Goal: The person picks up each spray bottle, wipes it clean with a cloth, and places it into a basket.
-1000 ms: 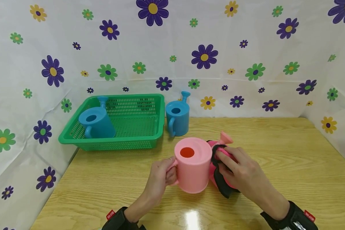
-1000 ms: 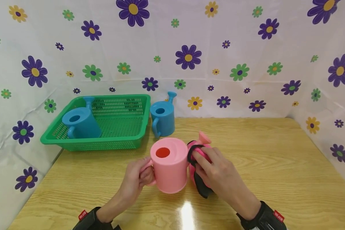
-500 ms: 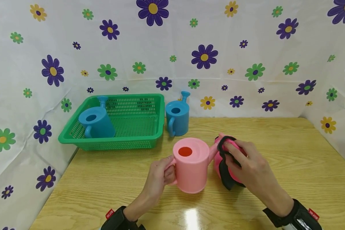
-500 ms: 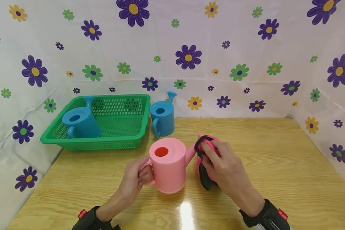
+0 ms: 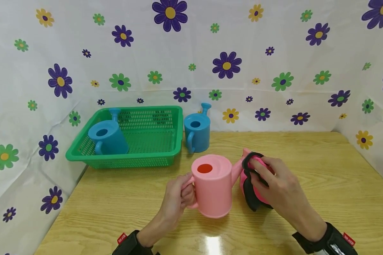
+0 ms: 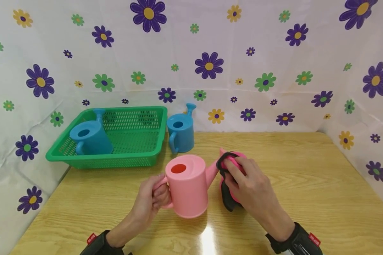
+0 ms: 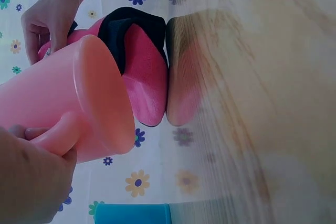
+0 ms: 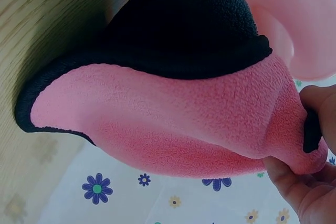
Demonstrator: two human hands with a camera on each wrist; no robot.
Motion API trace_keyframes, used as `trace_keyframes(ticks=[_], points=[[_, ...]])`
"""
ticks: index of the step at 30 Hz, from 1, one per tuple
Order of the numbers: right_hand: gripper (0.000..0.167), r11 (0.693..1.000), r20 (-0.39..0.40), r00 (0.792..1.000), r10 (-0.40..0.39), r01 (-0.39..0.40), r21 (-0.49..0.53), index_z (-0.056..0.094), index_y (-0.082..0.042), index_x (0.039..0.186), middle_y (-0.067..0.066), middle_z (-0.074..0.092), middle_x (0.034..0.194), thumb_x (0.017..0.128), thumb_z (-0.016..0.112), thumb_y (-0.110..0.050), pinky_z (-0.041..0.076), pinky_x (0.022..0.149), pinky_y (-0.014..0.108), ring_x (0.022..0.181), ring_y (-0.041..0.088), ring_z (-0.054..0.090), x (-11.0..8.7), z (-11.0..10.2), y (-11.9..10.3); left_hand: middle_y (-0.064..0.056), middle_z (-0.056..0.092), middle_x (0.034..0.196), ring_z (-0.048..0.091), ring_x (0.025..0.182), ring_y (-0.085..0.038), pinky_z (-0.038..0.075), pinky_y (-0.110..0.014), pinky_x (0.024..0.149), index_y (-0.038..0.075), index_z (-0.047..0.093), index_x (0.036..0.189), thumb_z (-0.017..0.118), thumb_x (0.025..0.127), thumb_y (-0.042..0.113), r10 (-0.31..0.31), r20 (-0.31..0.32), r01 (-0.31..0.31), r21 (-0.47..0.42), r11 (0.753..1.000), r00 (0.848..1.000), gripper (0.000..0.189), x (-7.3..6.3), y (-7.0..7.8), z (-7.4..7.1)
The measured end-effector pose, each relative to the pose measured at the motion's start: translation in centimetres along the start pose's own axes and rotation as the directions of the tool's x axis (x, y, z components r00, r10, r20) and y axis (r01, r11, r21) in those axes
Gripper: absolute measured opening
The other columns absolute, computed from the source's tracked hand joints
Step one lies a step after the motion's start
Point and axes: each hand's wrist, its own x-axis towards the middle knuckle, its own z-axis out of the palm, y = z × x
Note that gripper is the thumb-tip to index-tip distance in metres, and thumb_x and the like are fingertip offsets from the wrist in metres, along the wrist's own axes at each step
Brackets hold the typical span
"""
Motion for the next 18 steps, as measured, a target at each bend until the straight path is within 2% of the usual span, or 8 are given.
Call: trace_keyframes(ticks=[6,7,8,13,14,18], points=[[0.044,0.999,-0.001,1.0,-0.027,0.027,0.021,0.069,-0.001,0.114,0.021,0.064,0.104,0.106,0.04,-0.033,0.062,0.075,0.046,0.093,0.033,0.065,-0.19,0.31,-0.13,0.007,0.024,0.053,0.021,0.048,-0.01,0.022,-0.023,0.051,0.007,0.02,0.064,0.038,0.107,0.032,-0.033,0.03,0.034,-0.029,0.999,0.999,0.053,0.05,-0.04,-0.01],[0.037,0.999,-0.01,0.999,-0.038,0.038,0.029,0.069,0.0,0.113,0.022,0.064,0.104,0.105,0.046,-0.028,0.062,0.074,0.046,0.093,0.033,0.065,-0.18,0.39,-0.13,0.007,0.024,0.053,0.021,0.047,-0.01,0.023,-0.023,0.051,0.008,0.019,0.064,0.037,0.107,0.032,-0.034,0.039,0.035,-0.035,0.999,0.999,0.053,0.05,-0.05,-0.04],[0.037,0.999,-0.004,0.999,-0.037,0.037,0.03,0.069,-0.001,0.114,0.021,0.064,0.104,0.105,0.047,-0.028,0.062,0.075,0.046,0.094,0.033,0.065,-0.17,0.37,-0.16,0.007,0.024,0.053,0.021,0.048,-0.01,0.023,-0.023,0.051,0.008,0.019,0.064,0.036,0.107,0.032,-0.034,0.049,0.036,-0.04,0.999,0.998,0.052,0.06,-0.07,-0.08],[0.037,0.999,0.004,1.0,-0.029,0.029,0.043,0.07,-0.002,0.113,0.019,0.064,0.104,0.105,0.046,-0.03,0.061,0.075,0.045,0.093,0.03,0.064,-0.28,0.38,-0.27,0.008,0.023,0.052,0.021,0.047,-0.01,0.025,-0.023,0.052,0.012,0.019,0.063,0.031,0.107,0.032,-0.052,0.092,0.059,-0.074,0.996,0.994,0.05,0.15,-0.09,-0.17],[0.044,0.999,0.013,1.0,-0.023,0.023,0.046,0.07,-0.002,0.113,0.019,0.064,0.104,0.106,0.04,-0.034,0.061,0.075,0.044,0.093,0.029,0.064,-0.34,0.38,-0.33,0.008,0.023,0.052,0.021,0.047,-0.009,0.025,-0.023,0.051,0.013,0.019,0.063,0.03,0.107,0.032,-0.059,0.098,0.066,-0.079,0.995,0.993,0.049,0.17,-0.09,-0.17],[0.045,0.997,0.024,0.999,-0.037,0.036,0.069,0.07,-0.003,0.113,0.018,0.064,0.105,0.106,0.04,-0.035,0.062,0.074,0.044,0.093,0.028,0.065,-0.42,0.52,-0.47,0.009,0.024,0.051,0.022,0.046,-0.009,0.025,-0.022,0.051,0.015,0.019,0.062,0.03,0.107,0.034,-0.083,0.096,0.093,-0.103,0.99,0.992,0.05,0.27,-0.1,-0.14]])
